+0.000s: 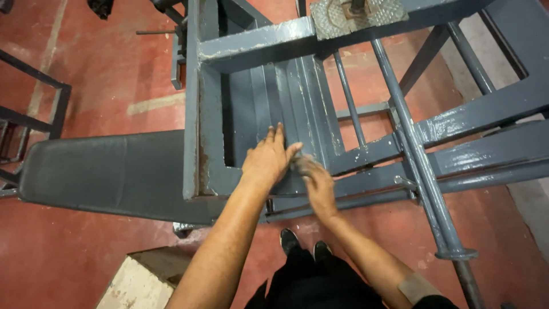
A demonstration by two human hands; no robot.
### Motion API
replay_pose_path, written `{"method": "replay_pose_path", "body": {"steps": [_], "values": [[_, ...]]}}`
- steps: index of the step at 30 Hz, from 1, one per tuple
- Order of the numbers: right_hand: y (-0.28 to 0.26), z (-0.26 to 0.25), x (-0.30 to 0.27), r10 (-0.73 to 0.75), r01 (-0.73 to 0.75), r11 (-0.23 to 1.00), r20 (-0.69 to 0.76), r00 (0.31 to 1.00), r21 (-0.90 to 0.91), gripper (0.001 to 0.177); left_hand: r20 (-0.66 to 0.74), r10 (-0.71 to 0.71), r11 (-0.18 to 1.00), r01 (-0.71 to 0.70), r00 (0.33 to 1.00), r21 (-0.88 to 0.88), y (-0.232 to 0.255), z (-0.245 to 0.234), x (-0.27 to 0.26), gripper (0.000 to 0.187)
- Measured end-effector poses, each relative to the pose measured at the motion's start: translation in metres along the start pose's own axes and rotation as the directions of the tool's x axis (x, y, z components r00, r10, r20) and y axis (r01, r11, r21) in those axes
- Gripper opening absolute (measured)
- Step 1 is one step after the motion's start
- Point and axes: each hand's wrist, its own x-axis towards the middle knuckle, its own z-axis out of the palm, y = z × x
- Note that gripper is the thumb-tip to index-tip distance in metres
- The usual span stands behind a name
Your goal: Cleaning various metal frames and pads of a weightlifting machine using a cloth.
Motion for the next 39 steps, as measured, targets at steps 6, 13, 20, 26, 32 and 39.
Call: {"method": "replay_pose_path", "body": {"steps": [6, 13, 20, 26, 32, 39], "values": [[-0.107, -0.004, -0.013, -0.321, 0.316, 0.944, 0.050, 0.946, 0.094, 0.036, -0.026, 0.015, 0.996, -0.017, 1.000, -0.085, -0.004, 0.004, 0.004, 0.084], [-0.027, -0.007, -0.014, -0.267, 0.267, 0.964, 0.058, 0.962, 0.000, 0.050, 0.009, 0.009, 1.000, -0.009, 1.000, 0.002, 0.000, 0.002, -0.004, 0.080], [-0.067, 0.008, -0.007, 0.091, -0.092, 0.993, -0.020, 0.996, -0.079, 0.030, 0.002, 0.035, 0.999, -0.035, 0.999, 0.037, -0.002, 0.007, -0.005, 0.074], [-0.106, -0.017, -0.012, -0.375, 0.375, 0.927, -0.093, 0.922, -0.022, 0.039, -0.004, 0.033, 0.999, -0.033, 0.999, 0.028, -0.002, 0.006, -0.005, 0.074], [-0.018, 0.001, 0.004, 0.001, -0.003, 0.998, -0.027, 1.000, -0.066, 0.029, -0.041, 0.056, 0.995, -0.053, 0.998, 0.084, -0.006, 0.013, -0.004, 0.074], [0.015, 0.054, 0.069, 0.371, -0.357, 0.816, 0.062, 0.927, 0.455, 0.034, -0.055, 0.045, 0.998, -0.042, 0.998, 0.042, -0.006, 0.012, -0.002, 0.084]]}}
